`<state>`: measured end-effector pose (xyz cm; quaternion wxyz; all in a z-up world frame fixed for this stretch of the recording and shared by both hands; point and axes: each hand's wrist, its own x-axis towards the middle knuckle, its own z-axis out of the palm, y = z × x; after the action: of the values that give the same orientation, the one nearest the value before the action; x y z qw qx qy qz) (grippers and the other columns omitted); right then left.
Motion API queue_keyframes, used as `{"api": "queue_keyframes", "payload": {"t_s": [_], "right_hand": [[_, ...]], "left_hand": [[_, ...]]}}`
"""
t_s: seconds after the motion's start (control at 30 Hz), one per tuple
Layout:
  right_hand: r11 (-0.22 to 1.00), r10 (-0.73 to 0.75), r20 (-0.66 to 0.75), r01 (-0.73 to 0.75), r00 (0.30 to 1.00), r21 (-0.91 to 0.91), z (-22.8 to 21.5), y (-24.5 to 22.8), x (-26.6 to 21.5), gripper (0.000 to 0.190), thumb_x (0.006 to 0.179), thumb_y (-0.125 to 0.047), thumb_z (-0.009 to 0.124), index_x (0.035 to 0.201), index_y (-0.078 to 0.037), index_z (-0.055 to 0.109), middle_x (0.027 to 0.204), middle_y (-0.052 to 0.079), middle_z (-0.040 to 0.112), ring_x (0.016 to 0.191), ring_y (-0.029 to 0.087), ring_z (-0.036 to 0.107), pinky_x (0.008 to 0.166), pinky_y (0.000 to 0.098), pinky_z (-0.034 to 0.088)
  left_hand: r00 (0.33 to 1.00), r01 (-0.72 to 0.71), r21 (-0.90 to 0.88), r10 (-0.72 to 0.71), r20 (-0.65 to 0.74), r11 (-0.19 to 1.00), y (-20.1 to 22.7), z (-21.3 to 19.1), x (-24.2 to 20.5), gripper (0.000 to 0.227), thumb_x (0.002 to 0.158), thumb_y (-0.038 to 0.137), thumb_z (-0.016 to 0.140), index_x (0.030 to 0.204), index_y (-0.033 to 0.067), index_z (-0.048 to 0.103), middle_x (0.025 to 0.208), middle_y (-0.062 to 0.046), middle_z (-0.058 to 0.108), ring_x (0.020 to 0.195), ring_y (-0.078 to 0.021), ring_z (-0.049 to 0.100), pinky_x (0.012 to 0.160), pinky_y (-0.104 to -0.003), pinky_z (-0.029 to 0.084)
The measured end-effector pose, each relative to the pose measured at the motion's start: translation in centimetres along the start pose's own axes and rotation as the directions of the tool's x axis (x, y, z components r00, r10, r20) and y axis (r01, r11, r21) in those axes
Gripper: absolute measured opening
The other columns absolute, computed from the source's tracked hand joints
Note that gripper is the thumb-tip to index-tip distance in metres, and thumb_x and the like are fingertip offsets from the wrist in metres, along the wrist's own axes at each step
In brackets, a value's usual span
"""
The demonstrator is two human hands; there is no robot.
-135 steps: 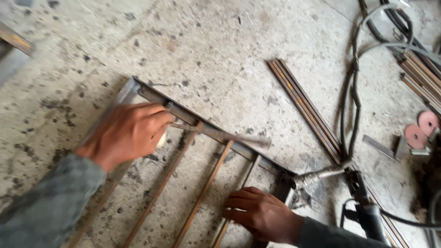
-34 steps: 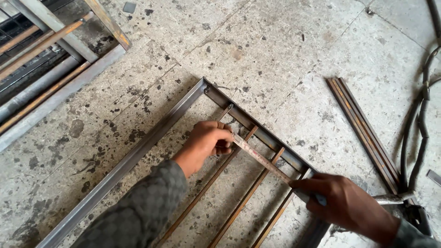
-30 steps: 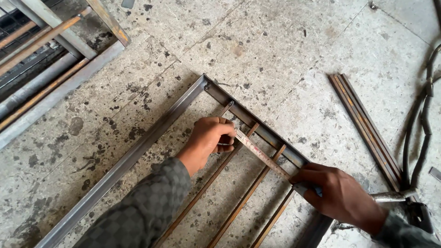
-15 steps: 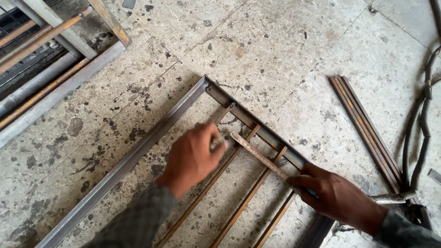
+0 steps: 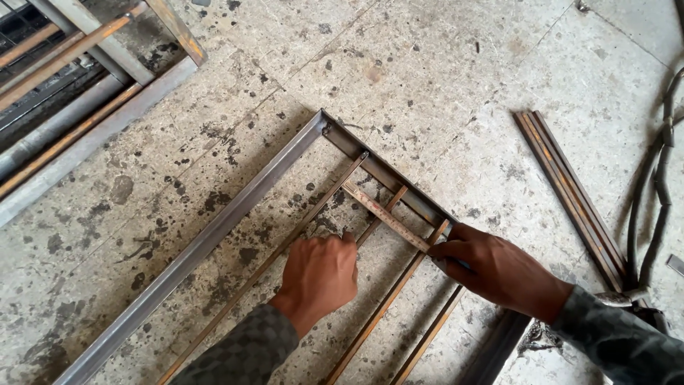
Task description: Measuring a metal frame and welding additional steel bars into place.
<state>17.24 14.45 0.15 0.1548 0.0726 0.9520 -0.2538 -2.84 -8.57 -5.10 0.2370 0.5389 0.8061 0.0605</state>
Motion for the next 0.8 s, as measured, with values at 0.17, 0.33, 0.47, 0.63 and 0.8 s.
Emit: {"api": "queue_keyframes", "payload": {"t_s": [0.17,0.33,0.47,0.63,0.8], "right_hand": [[0.999,-0.029,-0.027,0.03,0.999,0.031,-0.9,0.3,0.2,0.03,0.095,-0.022,0.063,0.12,-0.009,0.074,0.102,0.007,0.07,0.065,0.015,0.071,0.059,0.0287,0.065],[0.996,0.005,0.024,-0.007,1.0,0.086,-1.2,0.3,0.3,0.032,0.095,-0.021,0.062,0.122,-0.011,0.074,0.1,0.006,0.07,0.071,0.016,0.071,0.065,0.0296,0.066],[0.996,0.009,0.016,-0.01,1.0,0.09,-1.6,0.0,0.3,0.033,0.094,-0.021,0.062,0.123,-0.011,0.074,0.101,0.006,0.07,0.072,0.016,0.071,0.065,0.0299,0.065],[0.994,-0.018,0.011,0.017,1.0,0.106,-1.1,0.7,0.2,0.032,0.095,-0.019,0.06,0.123,-0.01,0.074,0.103,0.007,0.07,0.075,0.016,0.073,0.067,0.0295,0.066],[0.995,-0.019,0.009,0.018,1.0,0.093,-1.2,0.6,0.3,0.032,0.096,-0.02,0.06,0.123,-0.01,0.074,0.104,0.007,0.071,0.076,0.017,0.073,0.068,0.0298,0.066]], "left_hand": [[0.999,-0.01,0.016,0.01,-0.031,1.0,-0.1,0.4,0.1,0.014,0.088,0.01,0.067,0.076,0.0138,0.062,0.055,0.003,0.049,0.042,-0.0088,0.036,0.044,-0.029,0.038],[0.999,0.036,0.02,-0.036,0.029,0.999,0.6,-0.9,-0.1,0.011,0.093,0.02,0.07,0.087,0.0117,0.067,0.063,0.0,0.059,0.049,-0.0112,0.048,0.053,-0.032,0.048],[0.995,0.097,-0.043,-0.096,0.041,0.994,0.3,0.3,0.5,0.014,0.092,0.024,0.072,0.089,0.0114,0.067,0.071,-0.002,0.064,0.055,-0.0125,0.056,0.06,-0.032,0.054],[0.991,0.129,-0.045,-0.128,0.031,0.991,-0.3,3.0,1.8,0.018,0.09,0.025,0.076,0.093,0.0093,0.068,0.077,-0.004,0.069,0.062,-0.0142,0.063,0.072,-0.034,0.056],[0.977,0.186,-0.032,-0.181,0.111,0.982,1.2,-2.1,0.2,0.021,0.091,0.031,0.078,0.089,0.0126,0.069,0.078,-0.003,0.069,0.063,-0.0147,0.062,0.069,-0.037,0.056]]}}
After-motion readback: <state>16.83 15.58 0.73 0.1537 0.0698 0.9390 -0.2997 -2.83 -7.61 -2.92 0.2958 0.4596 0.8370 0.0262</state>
